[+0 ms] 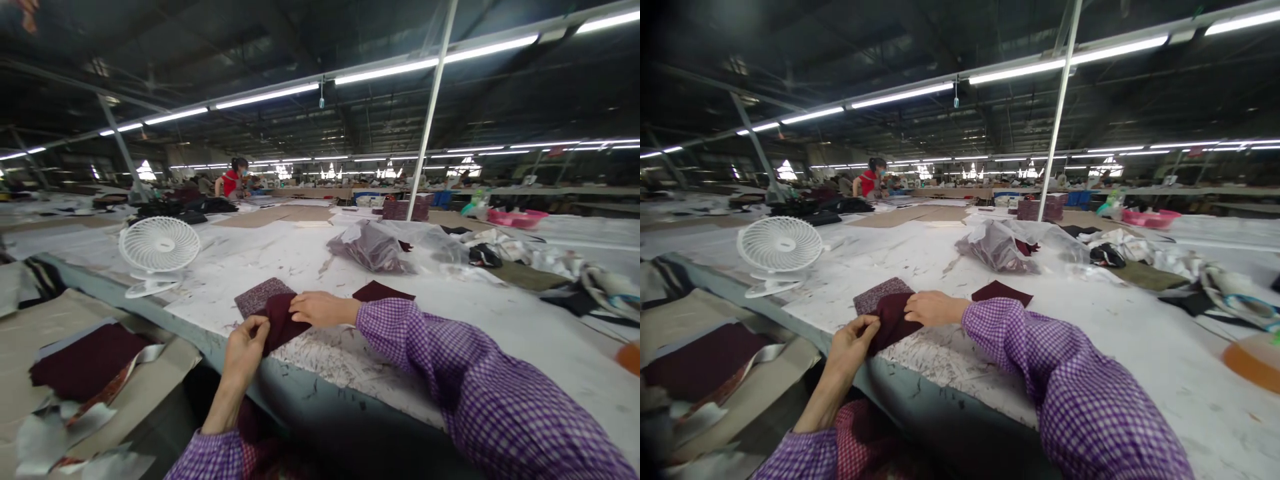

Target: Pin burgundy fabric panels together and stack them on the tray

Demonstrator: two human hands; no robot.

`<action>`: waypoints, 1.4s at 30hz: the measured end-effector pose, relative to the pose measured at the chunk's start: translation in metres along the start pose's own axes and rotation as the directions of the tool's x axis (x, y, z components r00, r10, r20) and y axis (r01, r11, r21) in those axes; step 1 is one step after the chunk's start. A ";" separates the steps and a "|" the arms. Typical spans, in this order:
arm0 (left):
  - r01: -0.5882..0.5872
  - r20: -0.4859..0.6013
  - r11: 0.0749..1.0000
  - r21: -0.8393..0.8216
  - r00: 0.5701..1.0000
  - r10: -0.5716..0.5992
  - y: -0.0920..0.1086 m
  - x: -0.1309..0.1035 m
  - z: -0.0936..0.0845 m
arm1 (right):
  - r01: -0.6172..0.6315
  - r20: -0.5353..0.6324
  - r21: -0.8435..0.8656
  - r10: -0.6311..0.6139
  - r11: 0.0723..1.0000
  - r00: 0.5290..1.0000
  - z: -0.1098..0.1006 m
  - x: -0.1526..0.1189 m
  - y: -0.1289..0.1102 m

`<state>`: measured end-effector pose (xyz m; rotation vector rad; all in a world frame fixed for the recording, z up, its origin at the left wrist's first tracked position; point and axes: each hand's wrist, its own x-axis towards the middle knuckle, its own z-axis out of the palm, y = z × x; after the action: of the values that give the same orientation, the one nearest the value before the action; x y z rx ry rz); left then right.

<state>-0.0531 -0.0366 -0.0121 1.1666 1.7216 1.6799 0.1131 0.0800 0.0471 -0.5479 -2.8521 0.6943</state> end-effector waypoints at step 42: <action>-0.397 0.370 0.509 0.764 0.916 0.158 0.033 -0.010 0.038 | -0.232 -0.137 0.086 0.242 0.969 0.961 0.002 -0.075 -0.004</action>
<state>-0.0088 -0.0266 0.0119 2.0738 2.3106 0.6840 0.1800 0.0468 0.0423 -0.9017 -2.6413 0.7521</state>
